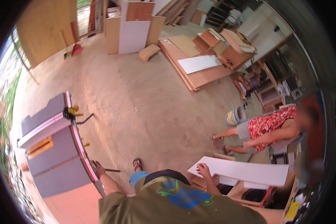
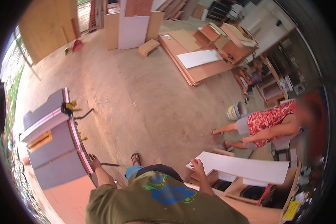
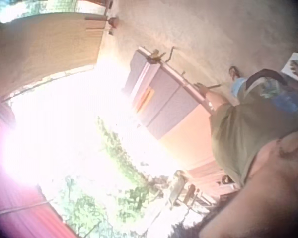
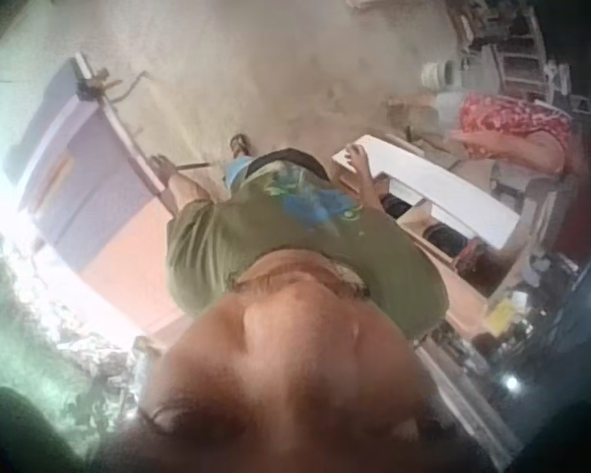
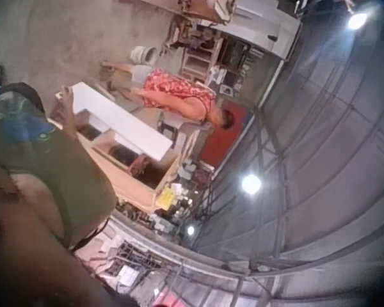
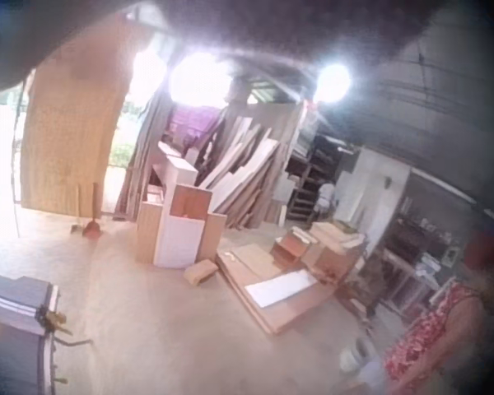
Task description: The person measures a table saw with a tape measure, then picks up a large white board and cuts it into strips using the table saw. The person handles the board with both hands and guides it through the saw blade multiple times.
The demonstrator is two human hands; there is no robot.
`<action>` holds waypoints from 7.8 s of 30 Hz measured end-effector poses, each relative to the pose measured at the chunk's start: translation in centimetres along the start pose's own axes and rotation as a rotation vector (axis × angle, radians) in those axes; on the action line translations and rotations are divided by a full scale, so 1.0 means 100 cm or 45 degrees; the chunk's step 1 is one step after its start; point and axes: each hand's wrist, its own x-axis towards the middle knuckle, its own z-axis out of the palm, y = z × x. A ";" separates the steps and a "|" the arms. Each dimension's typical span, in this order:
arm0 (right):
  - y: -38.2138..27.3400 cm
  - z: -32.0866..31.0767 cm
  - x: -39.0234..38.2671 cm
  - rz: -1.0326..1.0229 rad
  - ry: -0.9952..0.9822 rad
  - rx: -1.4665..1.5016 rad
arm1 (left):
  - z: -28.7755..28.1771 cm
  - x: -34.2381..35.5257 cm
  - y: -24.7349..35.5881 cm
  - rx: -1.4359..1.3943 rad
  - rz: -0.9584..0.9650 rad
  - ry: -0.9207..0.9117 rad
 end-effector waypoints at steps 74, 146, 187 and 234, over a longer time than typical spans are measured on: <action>-0.144 -0.451 -0.210 -0.327 1.921 -1.007 | -0.068 -0.417 -0.330 2.427 -1.046 -1.517; -0.162 -0.574 -0.067 -0.297 1.823 -1.143 | -0.081 -0.412 -0.230 2.577 -0.905 -1.060; -0.071 -0.666 -0.071 0.056 1.906 -0.812 | -0.113 -0.448 -0.243 2.799 -0.860 -1.317; -0.141 -0.371 -0.333 -0.505 1.256 -0.728 | -0.323 -0.721 -0.425 1.525 -2.332 -0.522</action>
